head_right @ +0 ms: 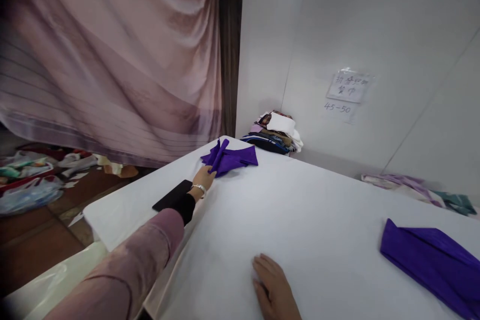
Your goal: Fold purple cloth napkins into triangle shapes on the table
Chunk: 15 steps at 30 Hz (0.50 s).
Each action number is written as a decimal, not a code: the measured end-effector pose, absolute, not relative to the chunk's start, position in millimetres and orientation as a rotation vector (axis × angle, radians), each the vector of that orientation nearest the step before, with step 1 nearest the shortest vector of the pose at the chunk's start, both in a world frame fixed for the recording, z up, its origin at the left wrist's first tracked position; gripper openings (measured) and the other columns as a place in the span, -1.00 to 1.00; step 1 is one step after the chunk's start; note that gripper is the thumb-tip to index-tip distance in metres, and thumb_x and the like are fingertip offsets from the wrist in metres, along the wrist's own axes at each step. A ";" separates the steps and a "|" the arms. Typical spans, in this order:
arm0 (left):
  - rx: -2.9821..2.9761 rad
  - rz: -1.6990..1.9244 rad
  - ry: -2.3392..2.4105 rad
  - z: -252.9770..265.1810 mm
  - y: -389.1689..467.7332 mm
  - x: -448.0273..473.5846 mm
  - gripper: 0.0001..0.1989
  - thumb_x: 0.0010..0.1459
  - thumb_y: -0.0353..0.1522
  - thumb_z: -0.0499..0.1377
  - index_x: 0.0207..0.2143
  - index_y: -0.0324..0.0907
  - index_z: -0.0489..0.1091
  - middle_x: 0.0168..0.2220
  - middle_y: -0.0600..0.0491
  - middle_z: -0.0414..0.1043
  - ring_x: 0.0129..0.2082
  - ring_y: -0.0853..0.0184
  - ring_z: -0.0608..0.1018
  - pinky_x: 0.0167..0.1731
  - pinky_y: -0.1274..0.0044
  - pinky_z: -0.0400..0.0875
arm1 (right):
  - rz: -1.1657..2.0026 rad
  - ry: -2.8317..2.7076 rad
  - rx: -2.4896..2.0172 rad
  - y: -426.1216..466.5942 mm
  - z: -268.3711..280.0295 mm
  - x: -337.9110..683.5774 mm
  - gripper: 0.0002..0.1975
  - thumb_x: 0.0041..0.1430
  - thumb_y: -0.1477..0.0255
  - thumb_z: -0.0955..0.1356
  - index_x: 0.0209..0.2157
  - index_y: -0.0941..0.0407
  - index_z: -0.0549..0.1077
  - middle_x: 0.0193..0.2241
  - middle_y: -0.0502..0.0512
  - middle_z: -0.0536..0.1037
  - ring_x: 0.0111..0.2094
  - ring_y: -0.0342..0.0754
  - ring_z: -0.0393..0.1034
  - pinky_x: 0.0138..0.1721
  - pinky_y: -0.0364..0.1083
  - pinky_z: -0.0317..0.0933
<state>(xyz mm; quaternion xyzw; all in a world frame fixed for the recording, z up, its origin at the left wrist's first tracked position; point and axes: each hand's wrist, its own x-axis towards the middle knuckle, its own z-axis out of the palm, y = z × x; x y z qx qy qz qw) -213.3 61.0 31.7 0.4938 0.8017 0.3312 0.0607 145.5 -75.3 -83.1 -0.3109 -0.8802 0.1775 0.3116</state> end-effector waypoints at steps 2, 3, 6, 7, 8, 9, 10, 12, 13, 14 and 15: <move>1.474 0.960 2.471 34.0 73.2 -219.7 -0.63 0.14 -0.30 0.05 -0.03 -0.29 0.30 0.02 -0.21 0.30 -0.01 0.15 0.38 -0.08 0.43 0.21 | 0.394 -2.307 -0.757 -72.4 -85.5 145.5 -0.50 0.17 0.39 0.26 0.14 -0.19 0.17 0.00 0.04 0.42 0.04 0.09 0.29 -0.05 0.17 0.33; 1.458 0.935 2.491 34.0 78.7 -222.2 -0.63 0.13 -0.31 0.06 -0.03 -0.28 0.31 0.02 -0.21 0.30 -0.01 0.15 0.38 -0.08 0.42 0.22 | 0.350 -2.291 -0.712 -70.7 -86.4 145.5 -0.48 0.16 0.40 0.27 0.15 -0.17 0.16 -0.01 0.04 0.43 0.02 0.08 0.31 -0.07 0.13 0.35; 1.403 0.861 2.538 31.1 92.8 -228.4 -0.67 0.09 -0.34 0.10 -0.09 -0.26 0.35 -0.03 -0.20 0.35 -0.05 0.12 0.42 -0.12 0.39 0.26 | 0.235 -2.245 -0.576 -65.0 -87.0 145.8 -0.47 0.14 0.44 0.28 0.16 -0.07 0.17 -0.04 0.05 0.46 -0.01 0.03 0.35 -0.09 0.00 0.36; 1.389 0.842 2.550 29.8 96.5 -230.3 -0.70 0.08 -0.35 0.11 -0.11 -0.25 0.37 -0.04 -0.20 0.36 -0.07 0.11 0.44 -0.13 0.38 0.28 | 0.204 -2.237 -0.542 -63.2 -86.6 145.8 -0.48 0.14 0.44 0.28 0.15 -0.04 0.19 -0.06 0.06 0.48 -0.03 0.03 0.37 -0.10 -0.03 0.37; 1.380 0.829 2.559 28.5 99.6 -232.2 -0.72 0.07 -0.36 0.11 -0.15 -0.24 0.39 -0.06 -0.19 0.38 -0.08 0.10 0.45 -0.14 0.38 0.29 | 0.178 -2.233 -0.522 -61.6 -86.1 145.9 -0.49 0.14 0.43 0.28 0.15 -0.02 0.21 -0.07 0.06 0.49 -0.04 0.02 0.38 -0.11 -0.05 0.37; 1.375 0.819 2.565 27.4 102.0 -234.1 -0.76 0.06 -0.38 0.12 -0.19 -0.23 0.41 -0.08 -0.18 0.40 -0.09 0.10 0.46 -0.15 0.38 0.30 | 0.156 -2.232 -0.510 -60.3 -85.6 145.8 -0.49 0.14 0.43 0.29 0.14 -0.01 0.22 -0.09 0.06 0.50 -0.06 0.02 0.39 -0.12 -0.06 0.38; 1.371 0.814 2.570 26.6 103.7 -235.8 -0.80 0.04 -0.39 0.12 -0.24 -0.21 0.43 -0.11 -0.17 0.42 -0.11 0.10 0.47 -0.17 0.38 0.31 | 0.140 -2.231 -0.506 -59.3 -85.2 145.7 -0.49 0.14 0.43 0.29 0.15 -0.01 0.21 -0.10 0.06 0.51 -0.07 0.01 0.40 -0.13 -0.06 0.38; 1.367 0.819 2.577 26.3 105.3 -238.3 -0.86 0.02 -0.41 0.13 -0.34 -0.20 0.45 -0.18 -0.15 0.45 -0.15 0.10 0.49 -0.20 0.39 0.32 | 0.121 -2.230 -0.498 -58.0 -84.9 145.4 -0.48 0.14 0.42 0.29 0.15 -0.02 0.20 -0.11 0.05 0.51 -0.08 0.01 0.41 -0.15 -0.06 0.39; 1.365 0.834 2.584 27.0 105.5 -239.0 -0.88 0.01 -0.42 0.12 -0.38 -0.20 0.45 -0.20 -0.15 0.46 -0.16 0.09 0.49 -0.21 0.38 0.33 | 0.120 -2.230 -0.497 -57.7 -85.1 145.1 -0.48 0.14 0.42 0.28 0.15 -0.02 0.20 -0.11 0.05 0.52 -0.09 0.01 0.42 -0.15 -0.06 0.39; 1.365 0.860 2.594 28.5 105.3 -239.1 -0.88 0.02 -0.42 0.12 -0.40 -0.20 0.44 -0.21 -0.16 0.47 -0.15 0.07 0.48 -0.21 0.36 0.33 | 0.123 -2.228 -0.500 -57.6 -85.5 144.9 -0.48 0.14 0.43 0.29 0.15 -0.03 0.20 -0.11 0.04 0.52 -0.09 0.01 0.42 -0.15 -0.06 0.39; 1.367 0.898 2.606 31.0 105.1 -238.7 -0.88 0.03 -0.41 0.10 -0.40 -0.20 0.44 -0.21 -0.16 0.47 -0.14 0.05 0.47 -0.21 0.34 0.32 | 0.130 -2.222 -0.502 -57.6 -86.1 144.7 -0.48 0.13 0.43 0.29 0.15 -0.03 0.20 -0.11 0.04 0.52 -0.09 0.01 0.42 -0.15 -0.06 0.39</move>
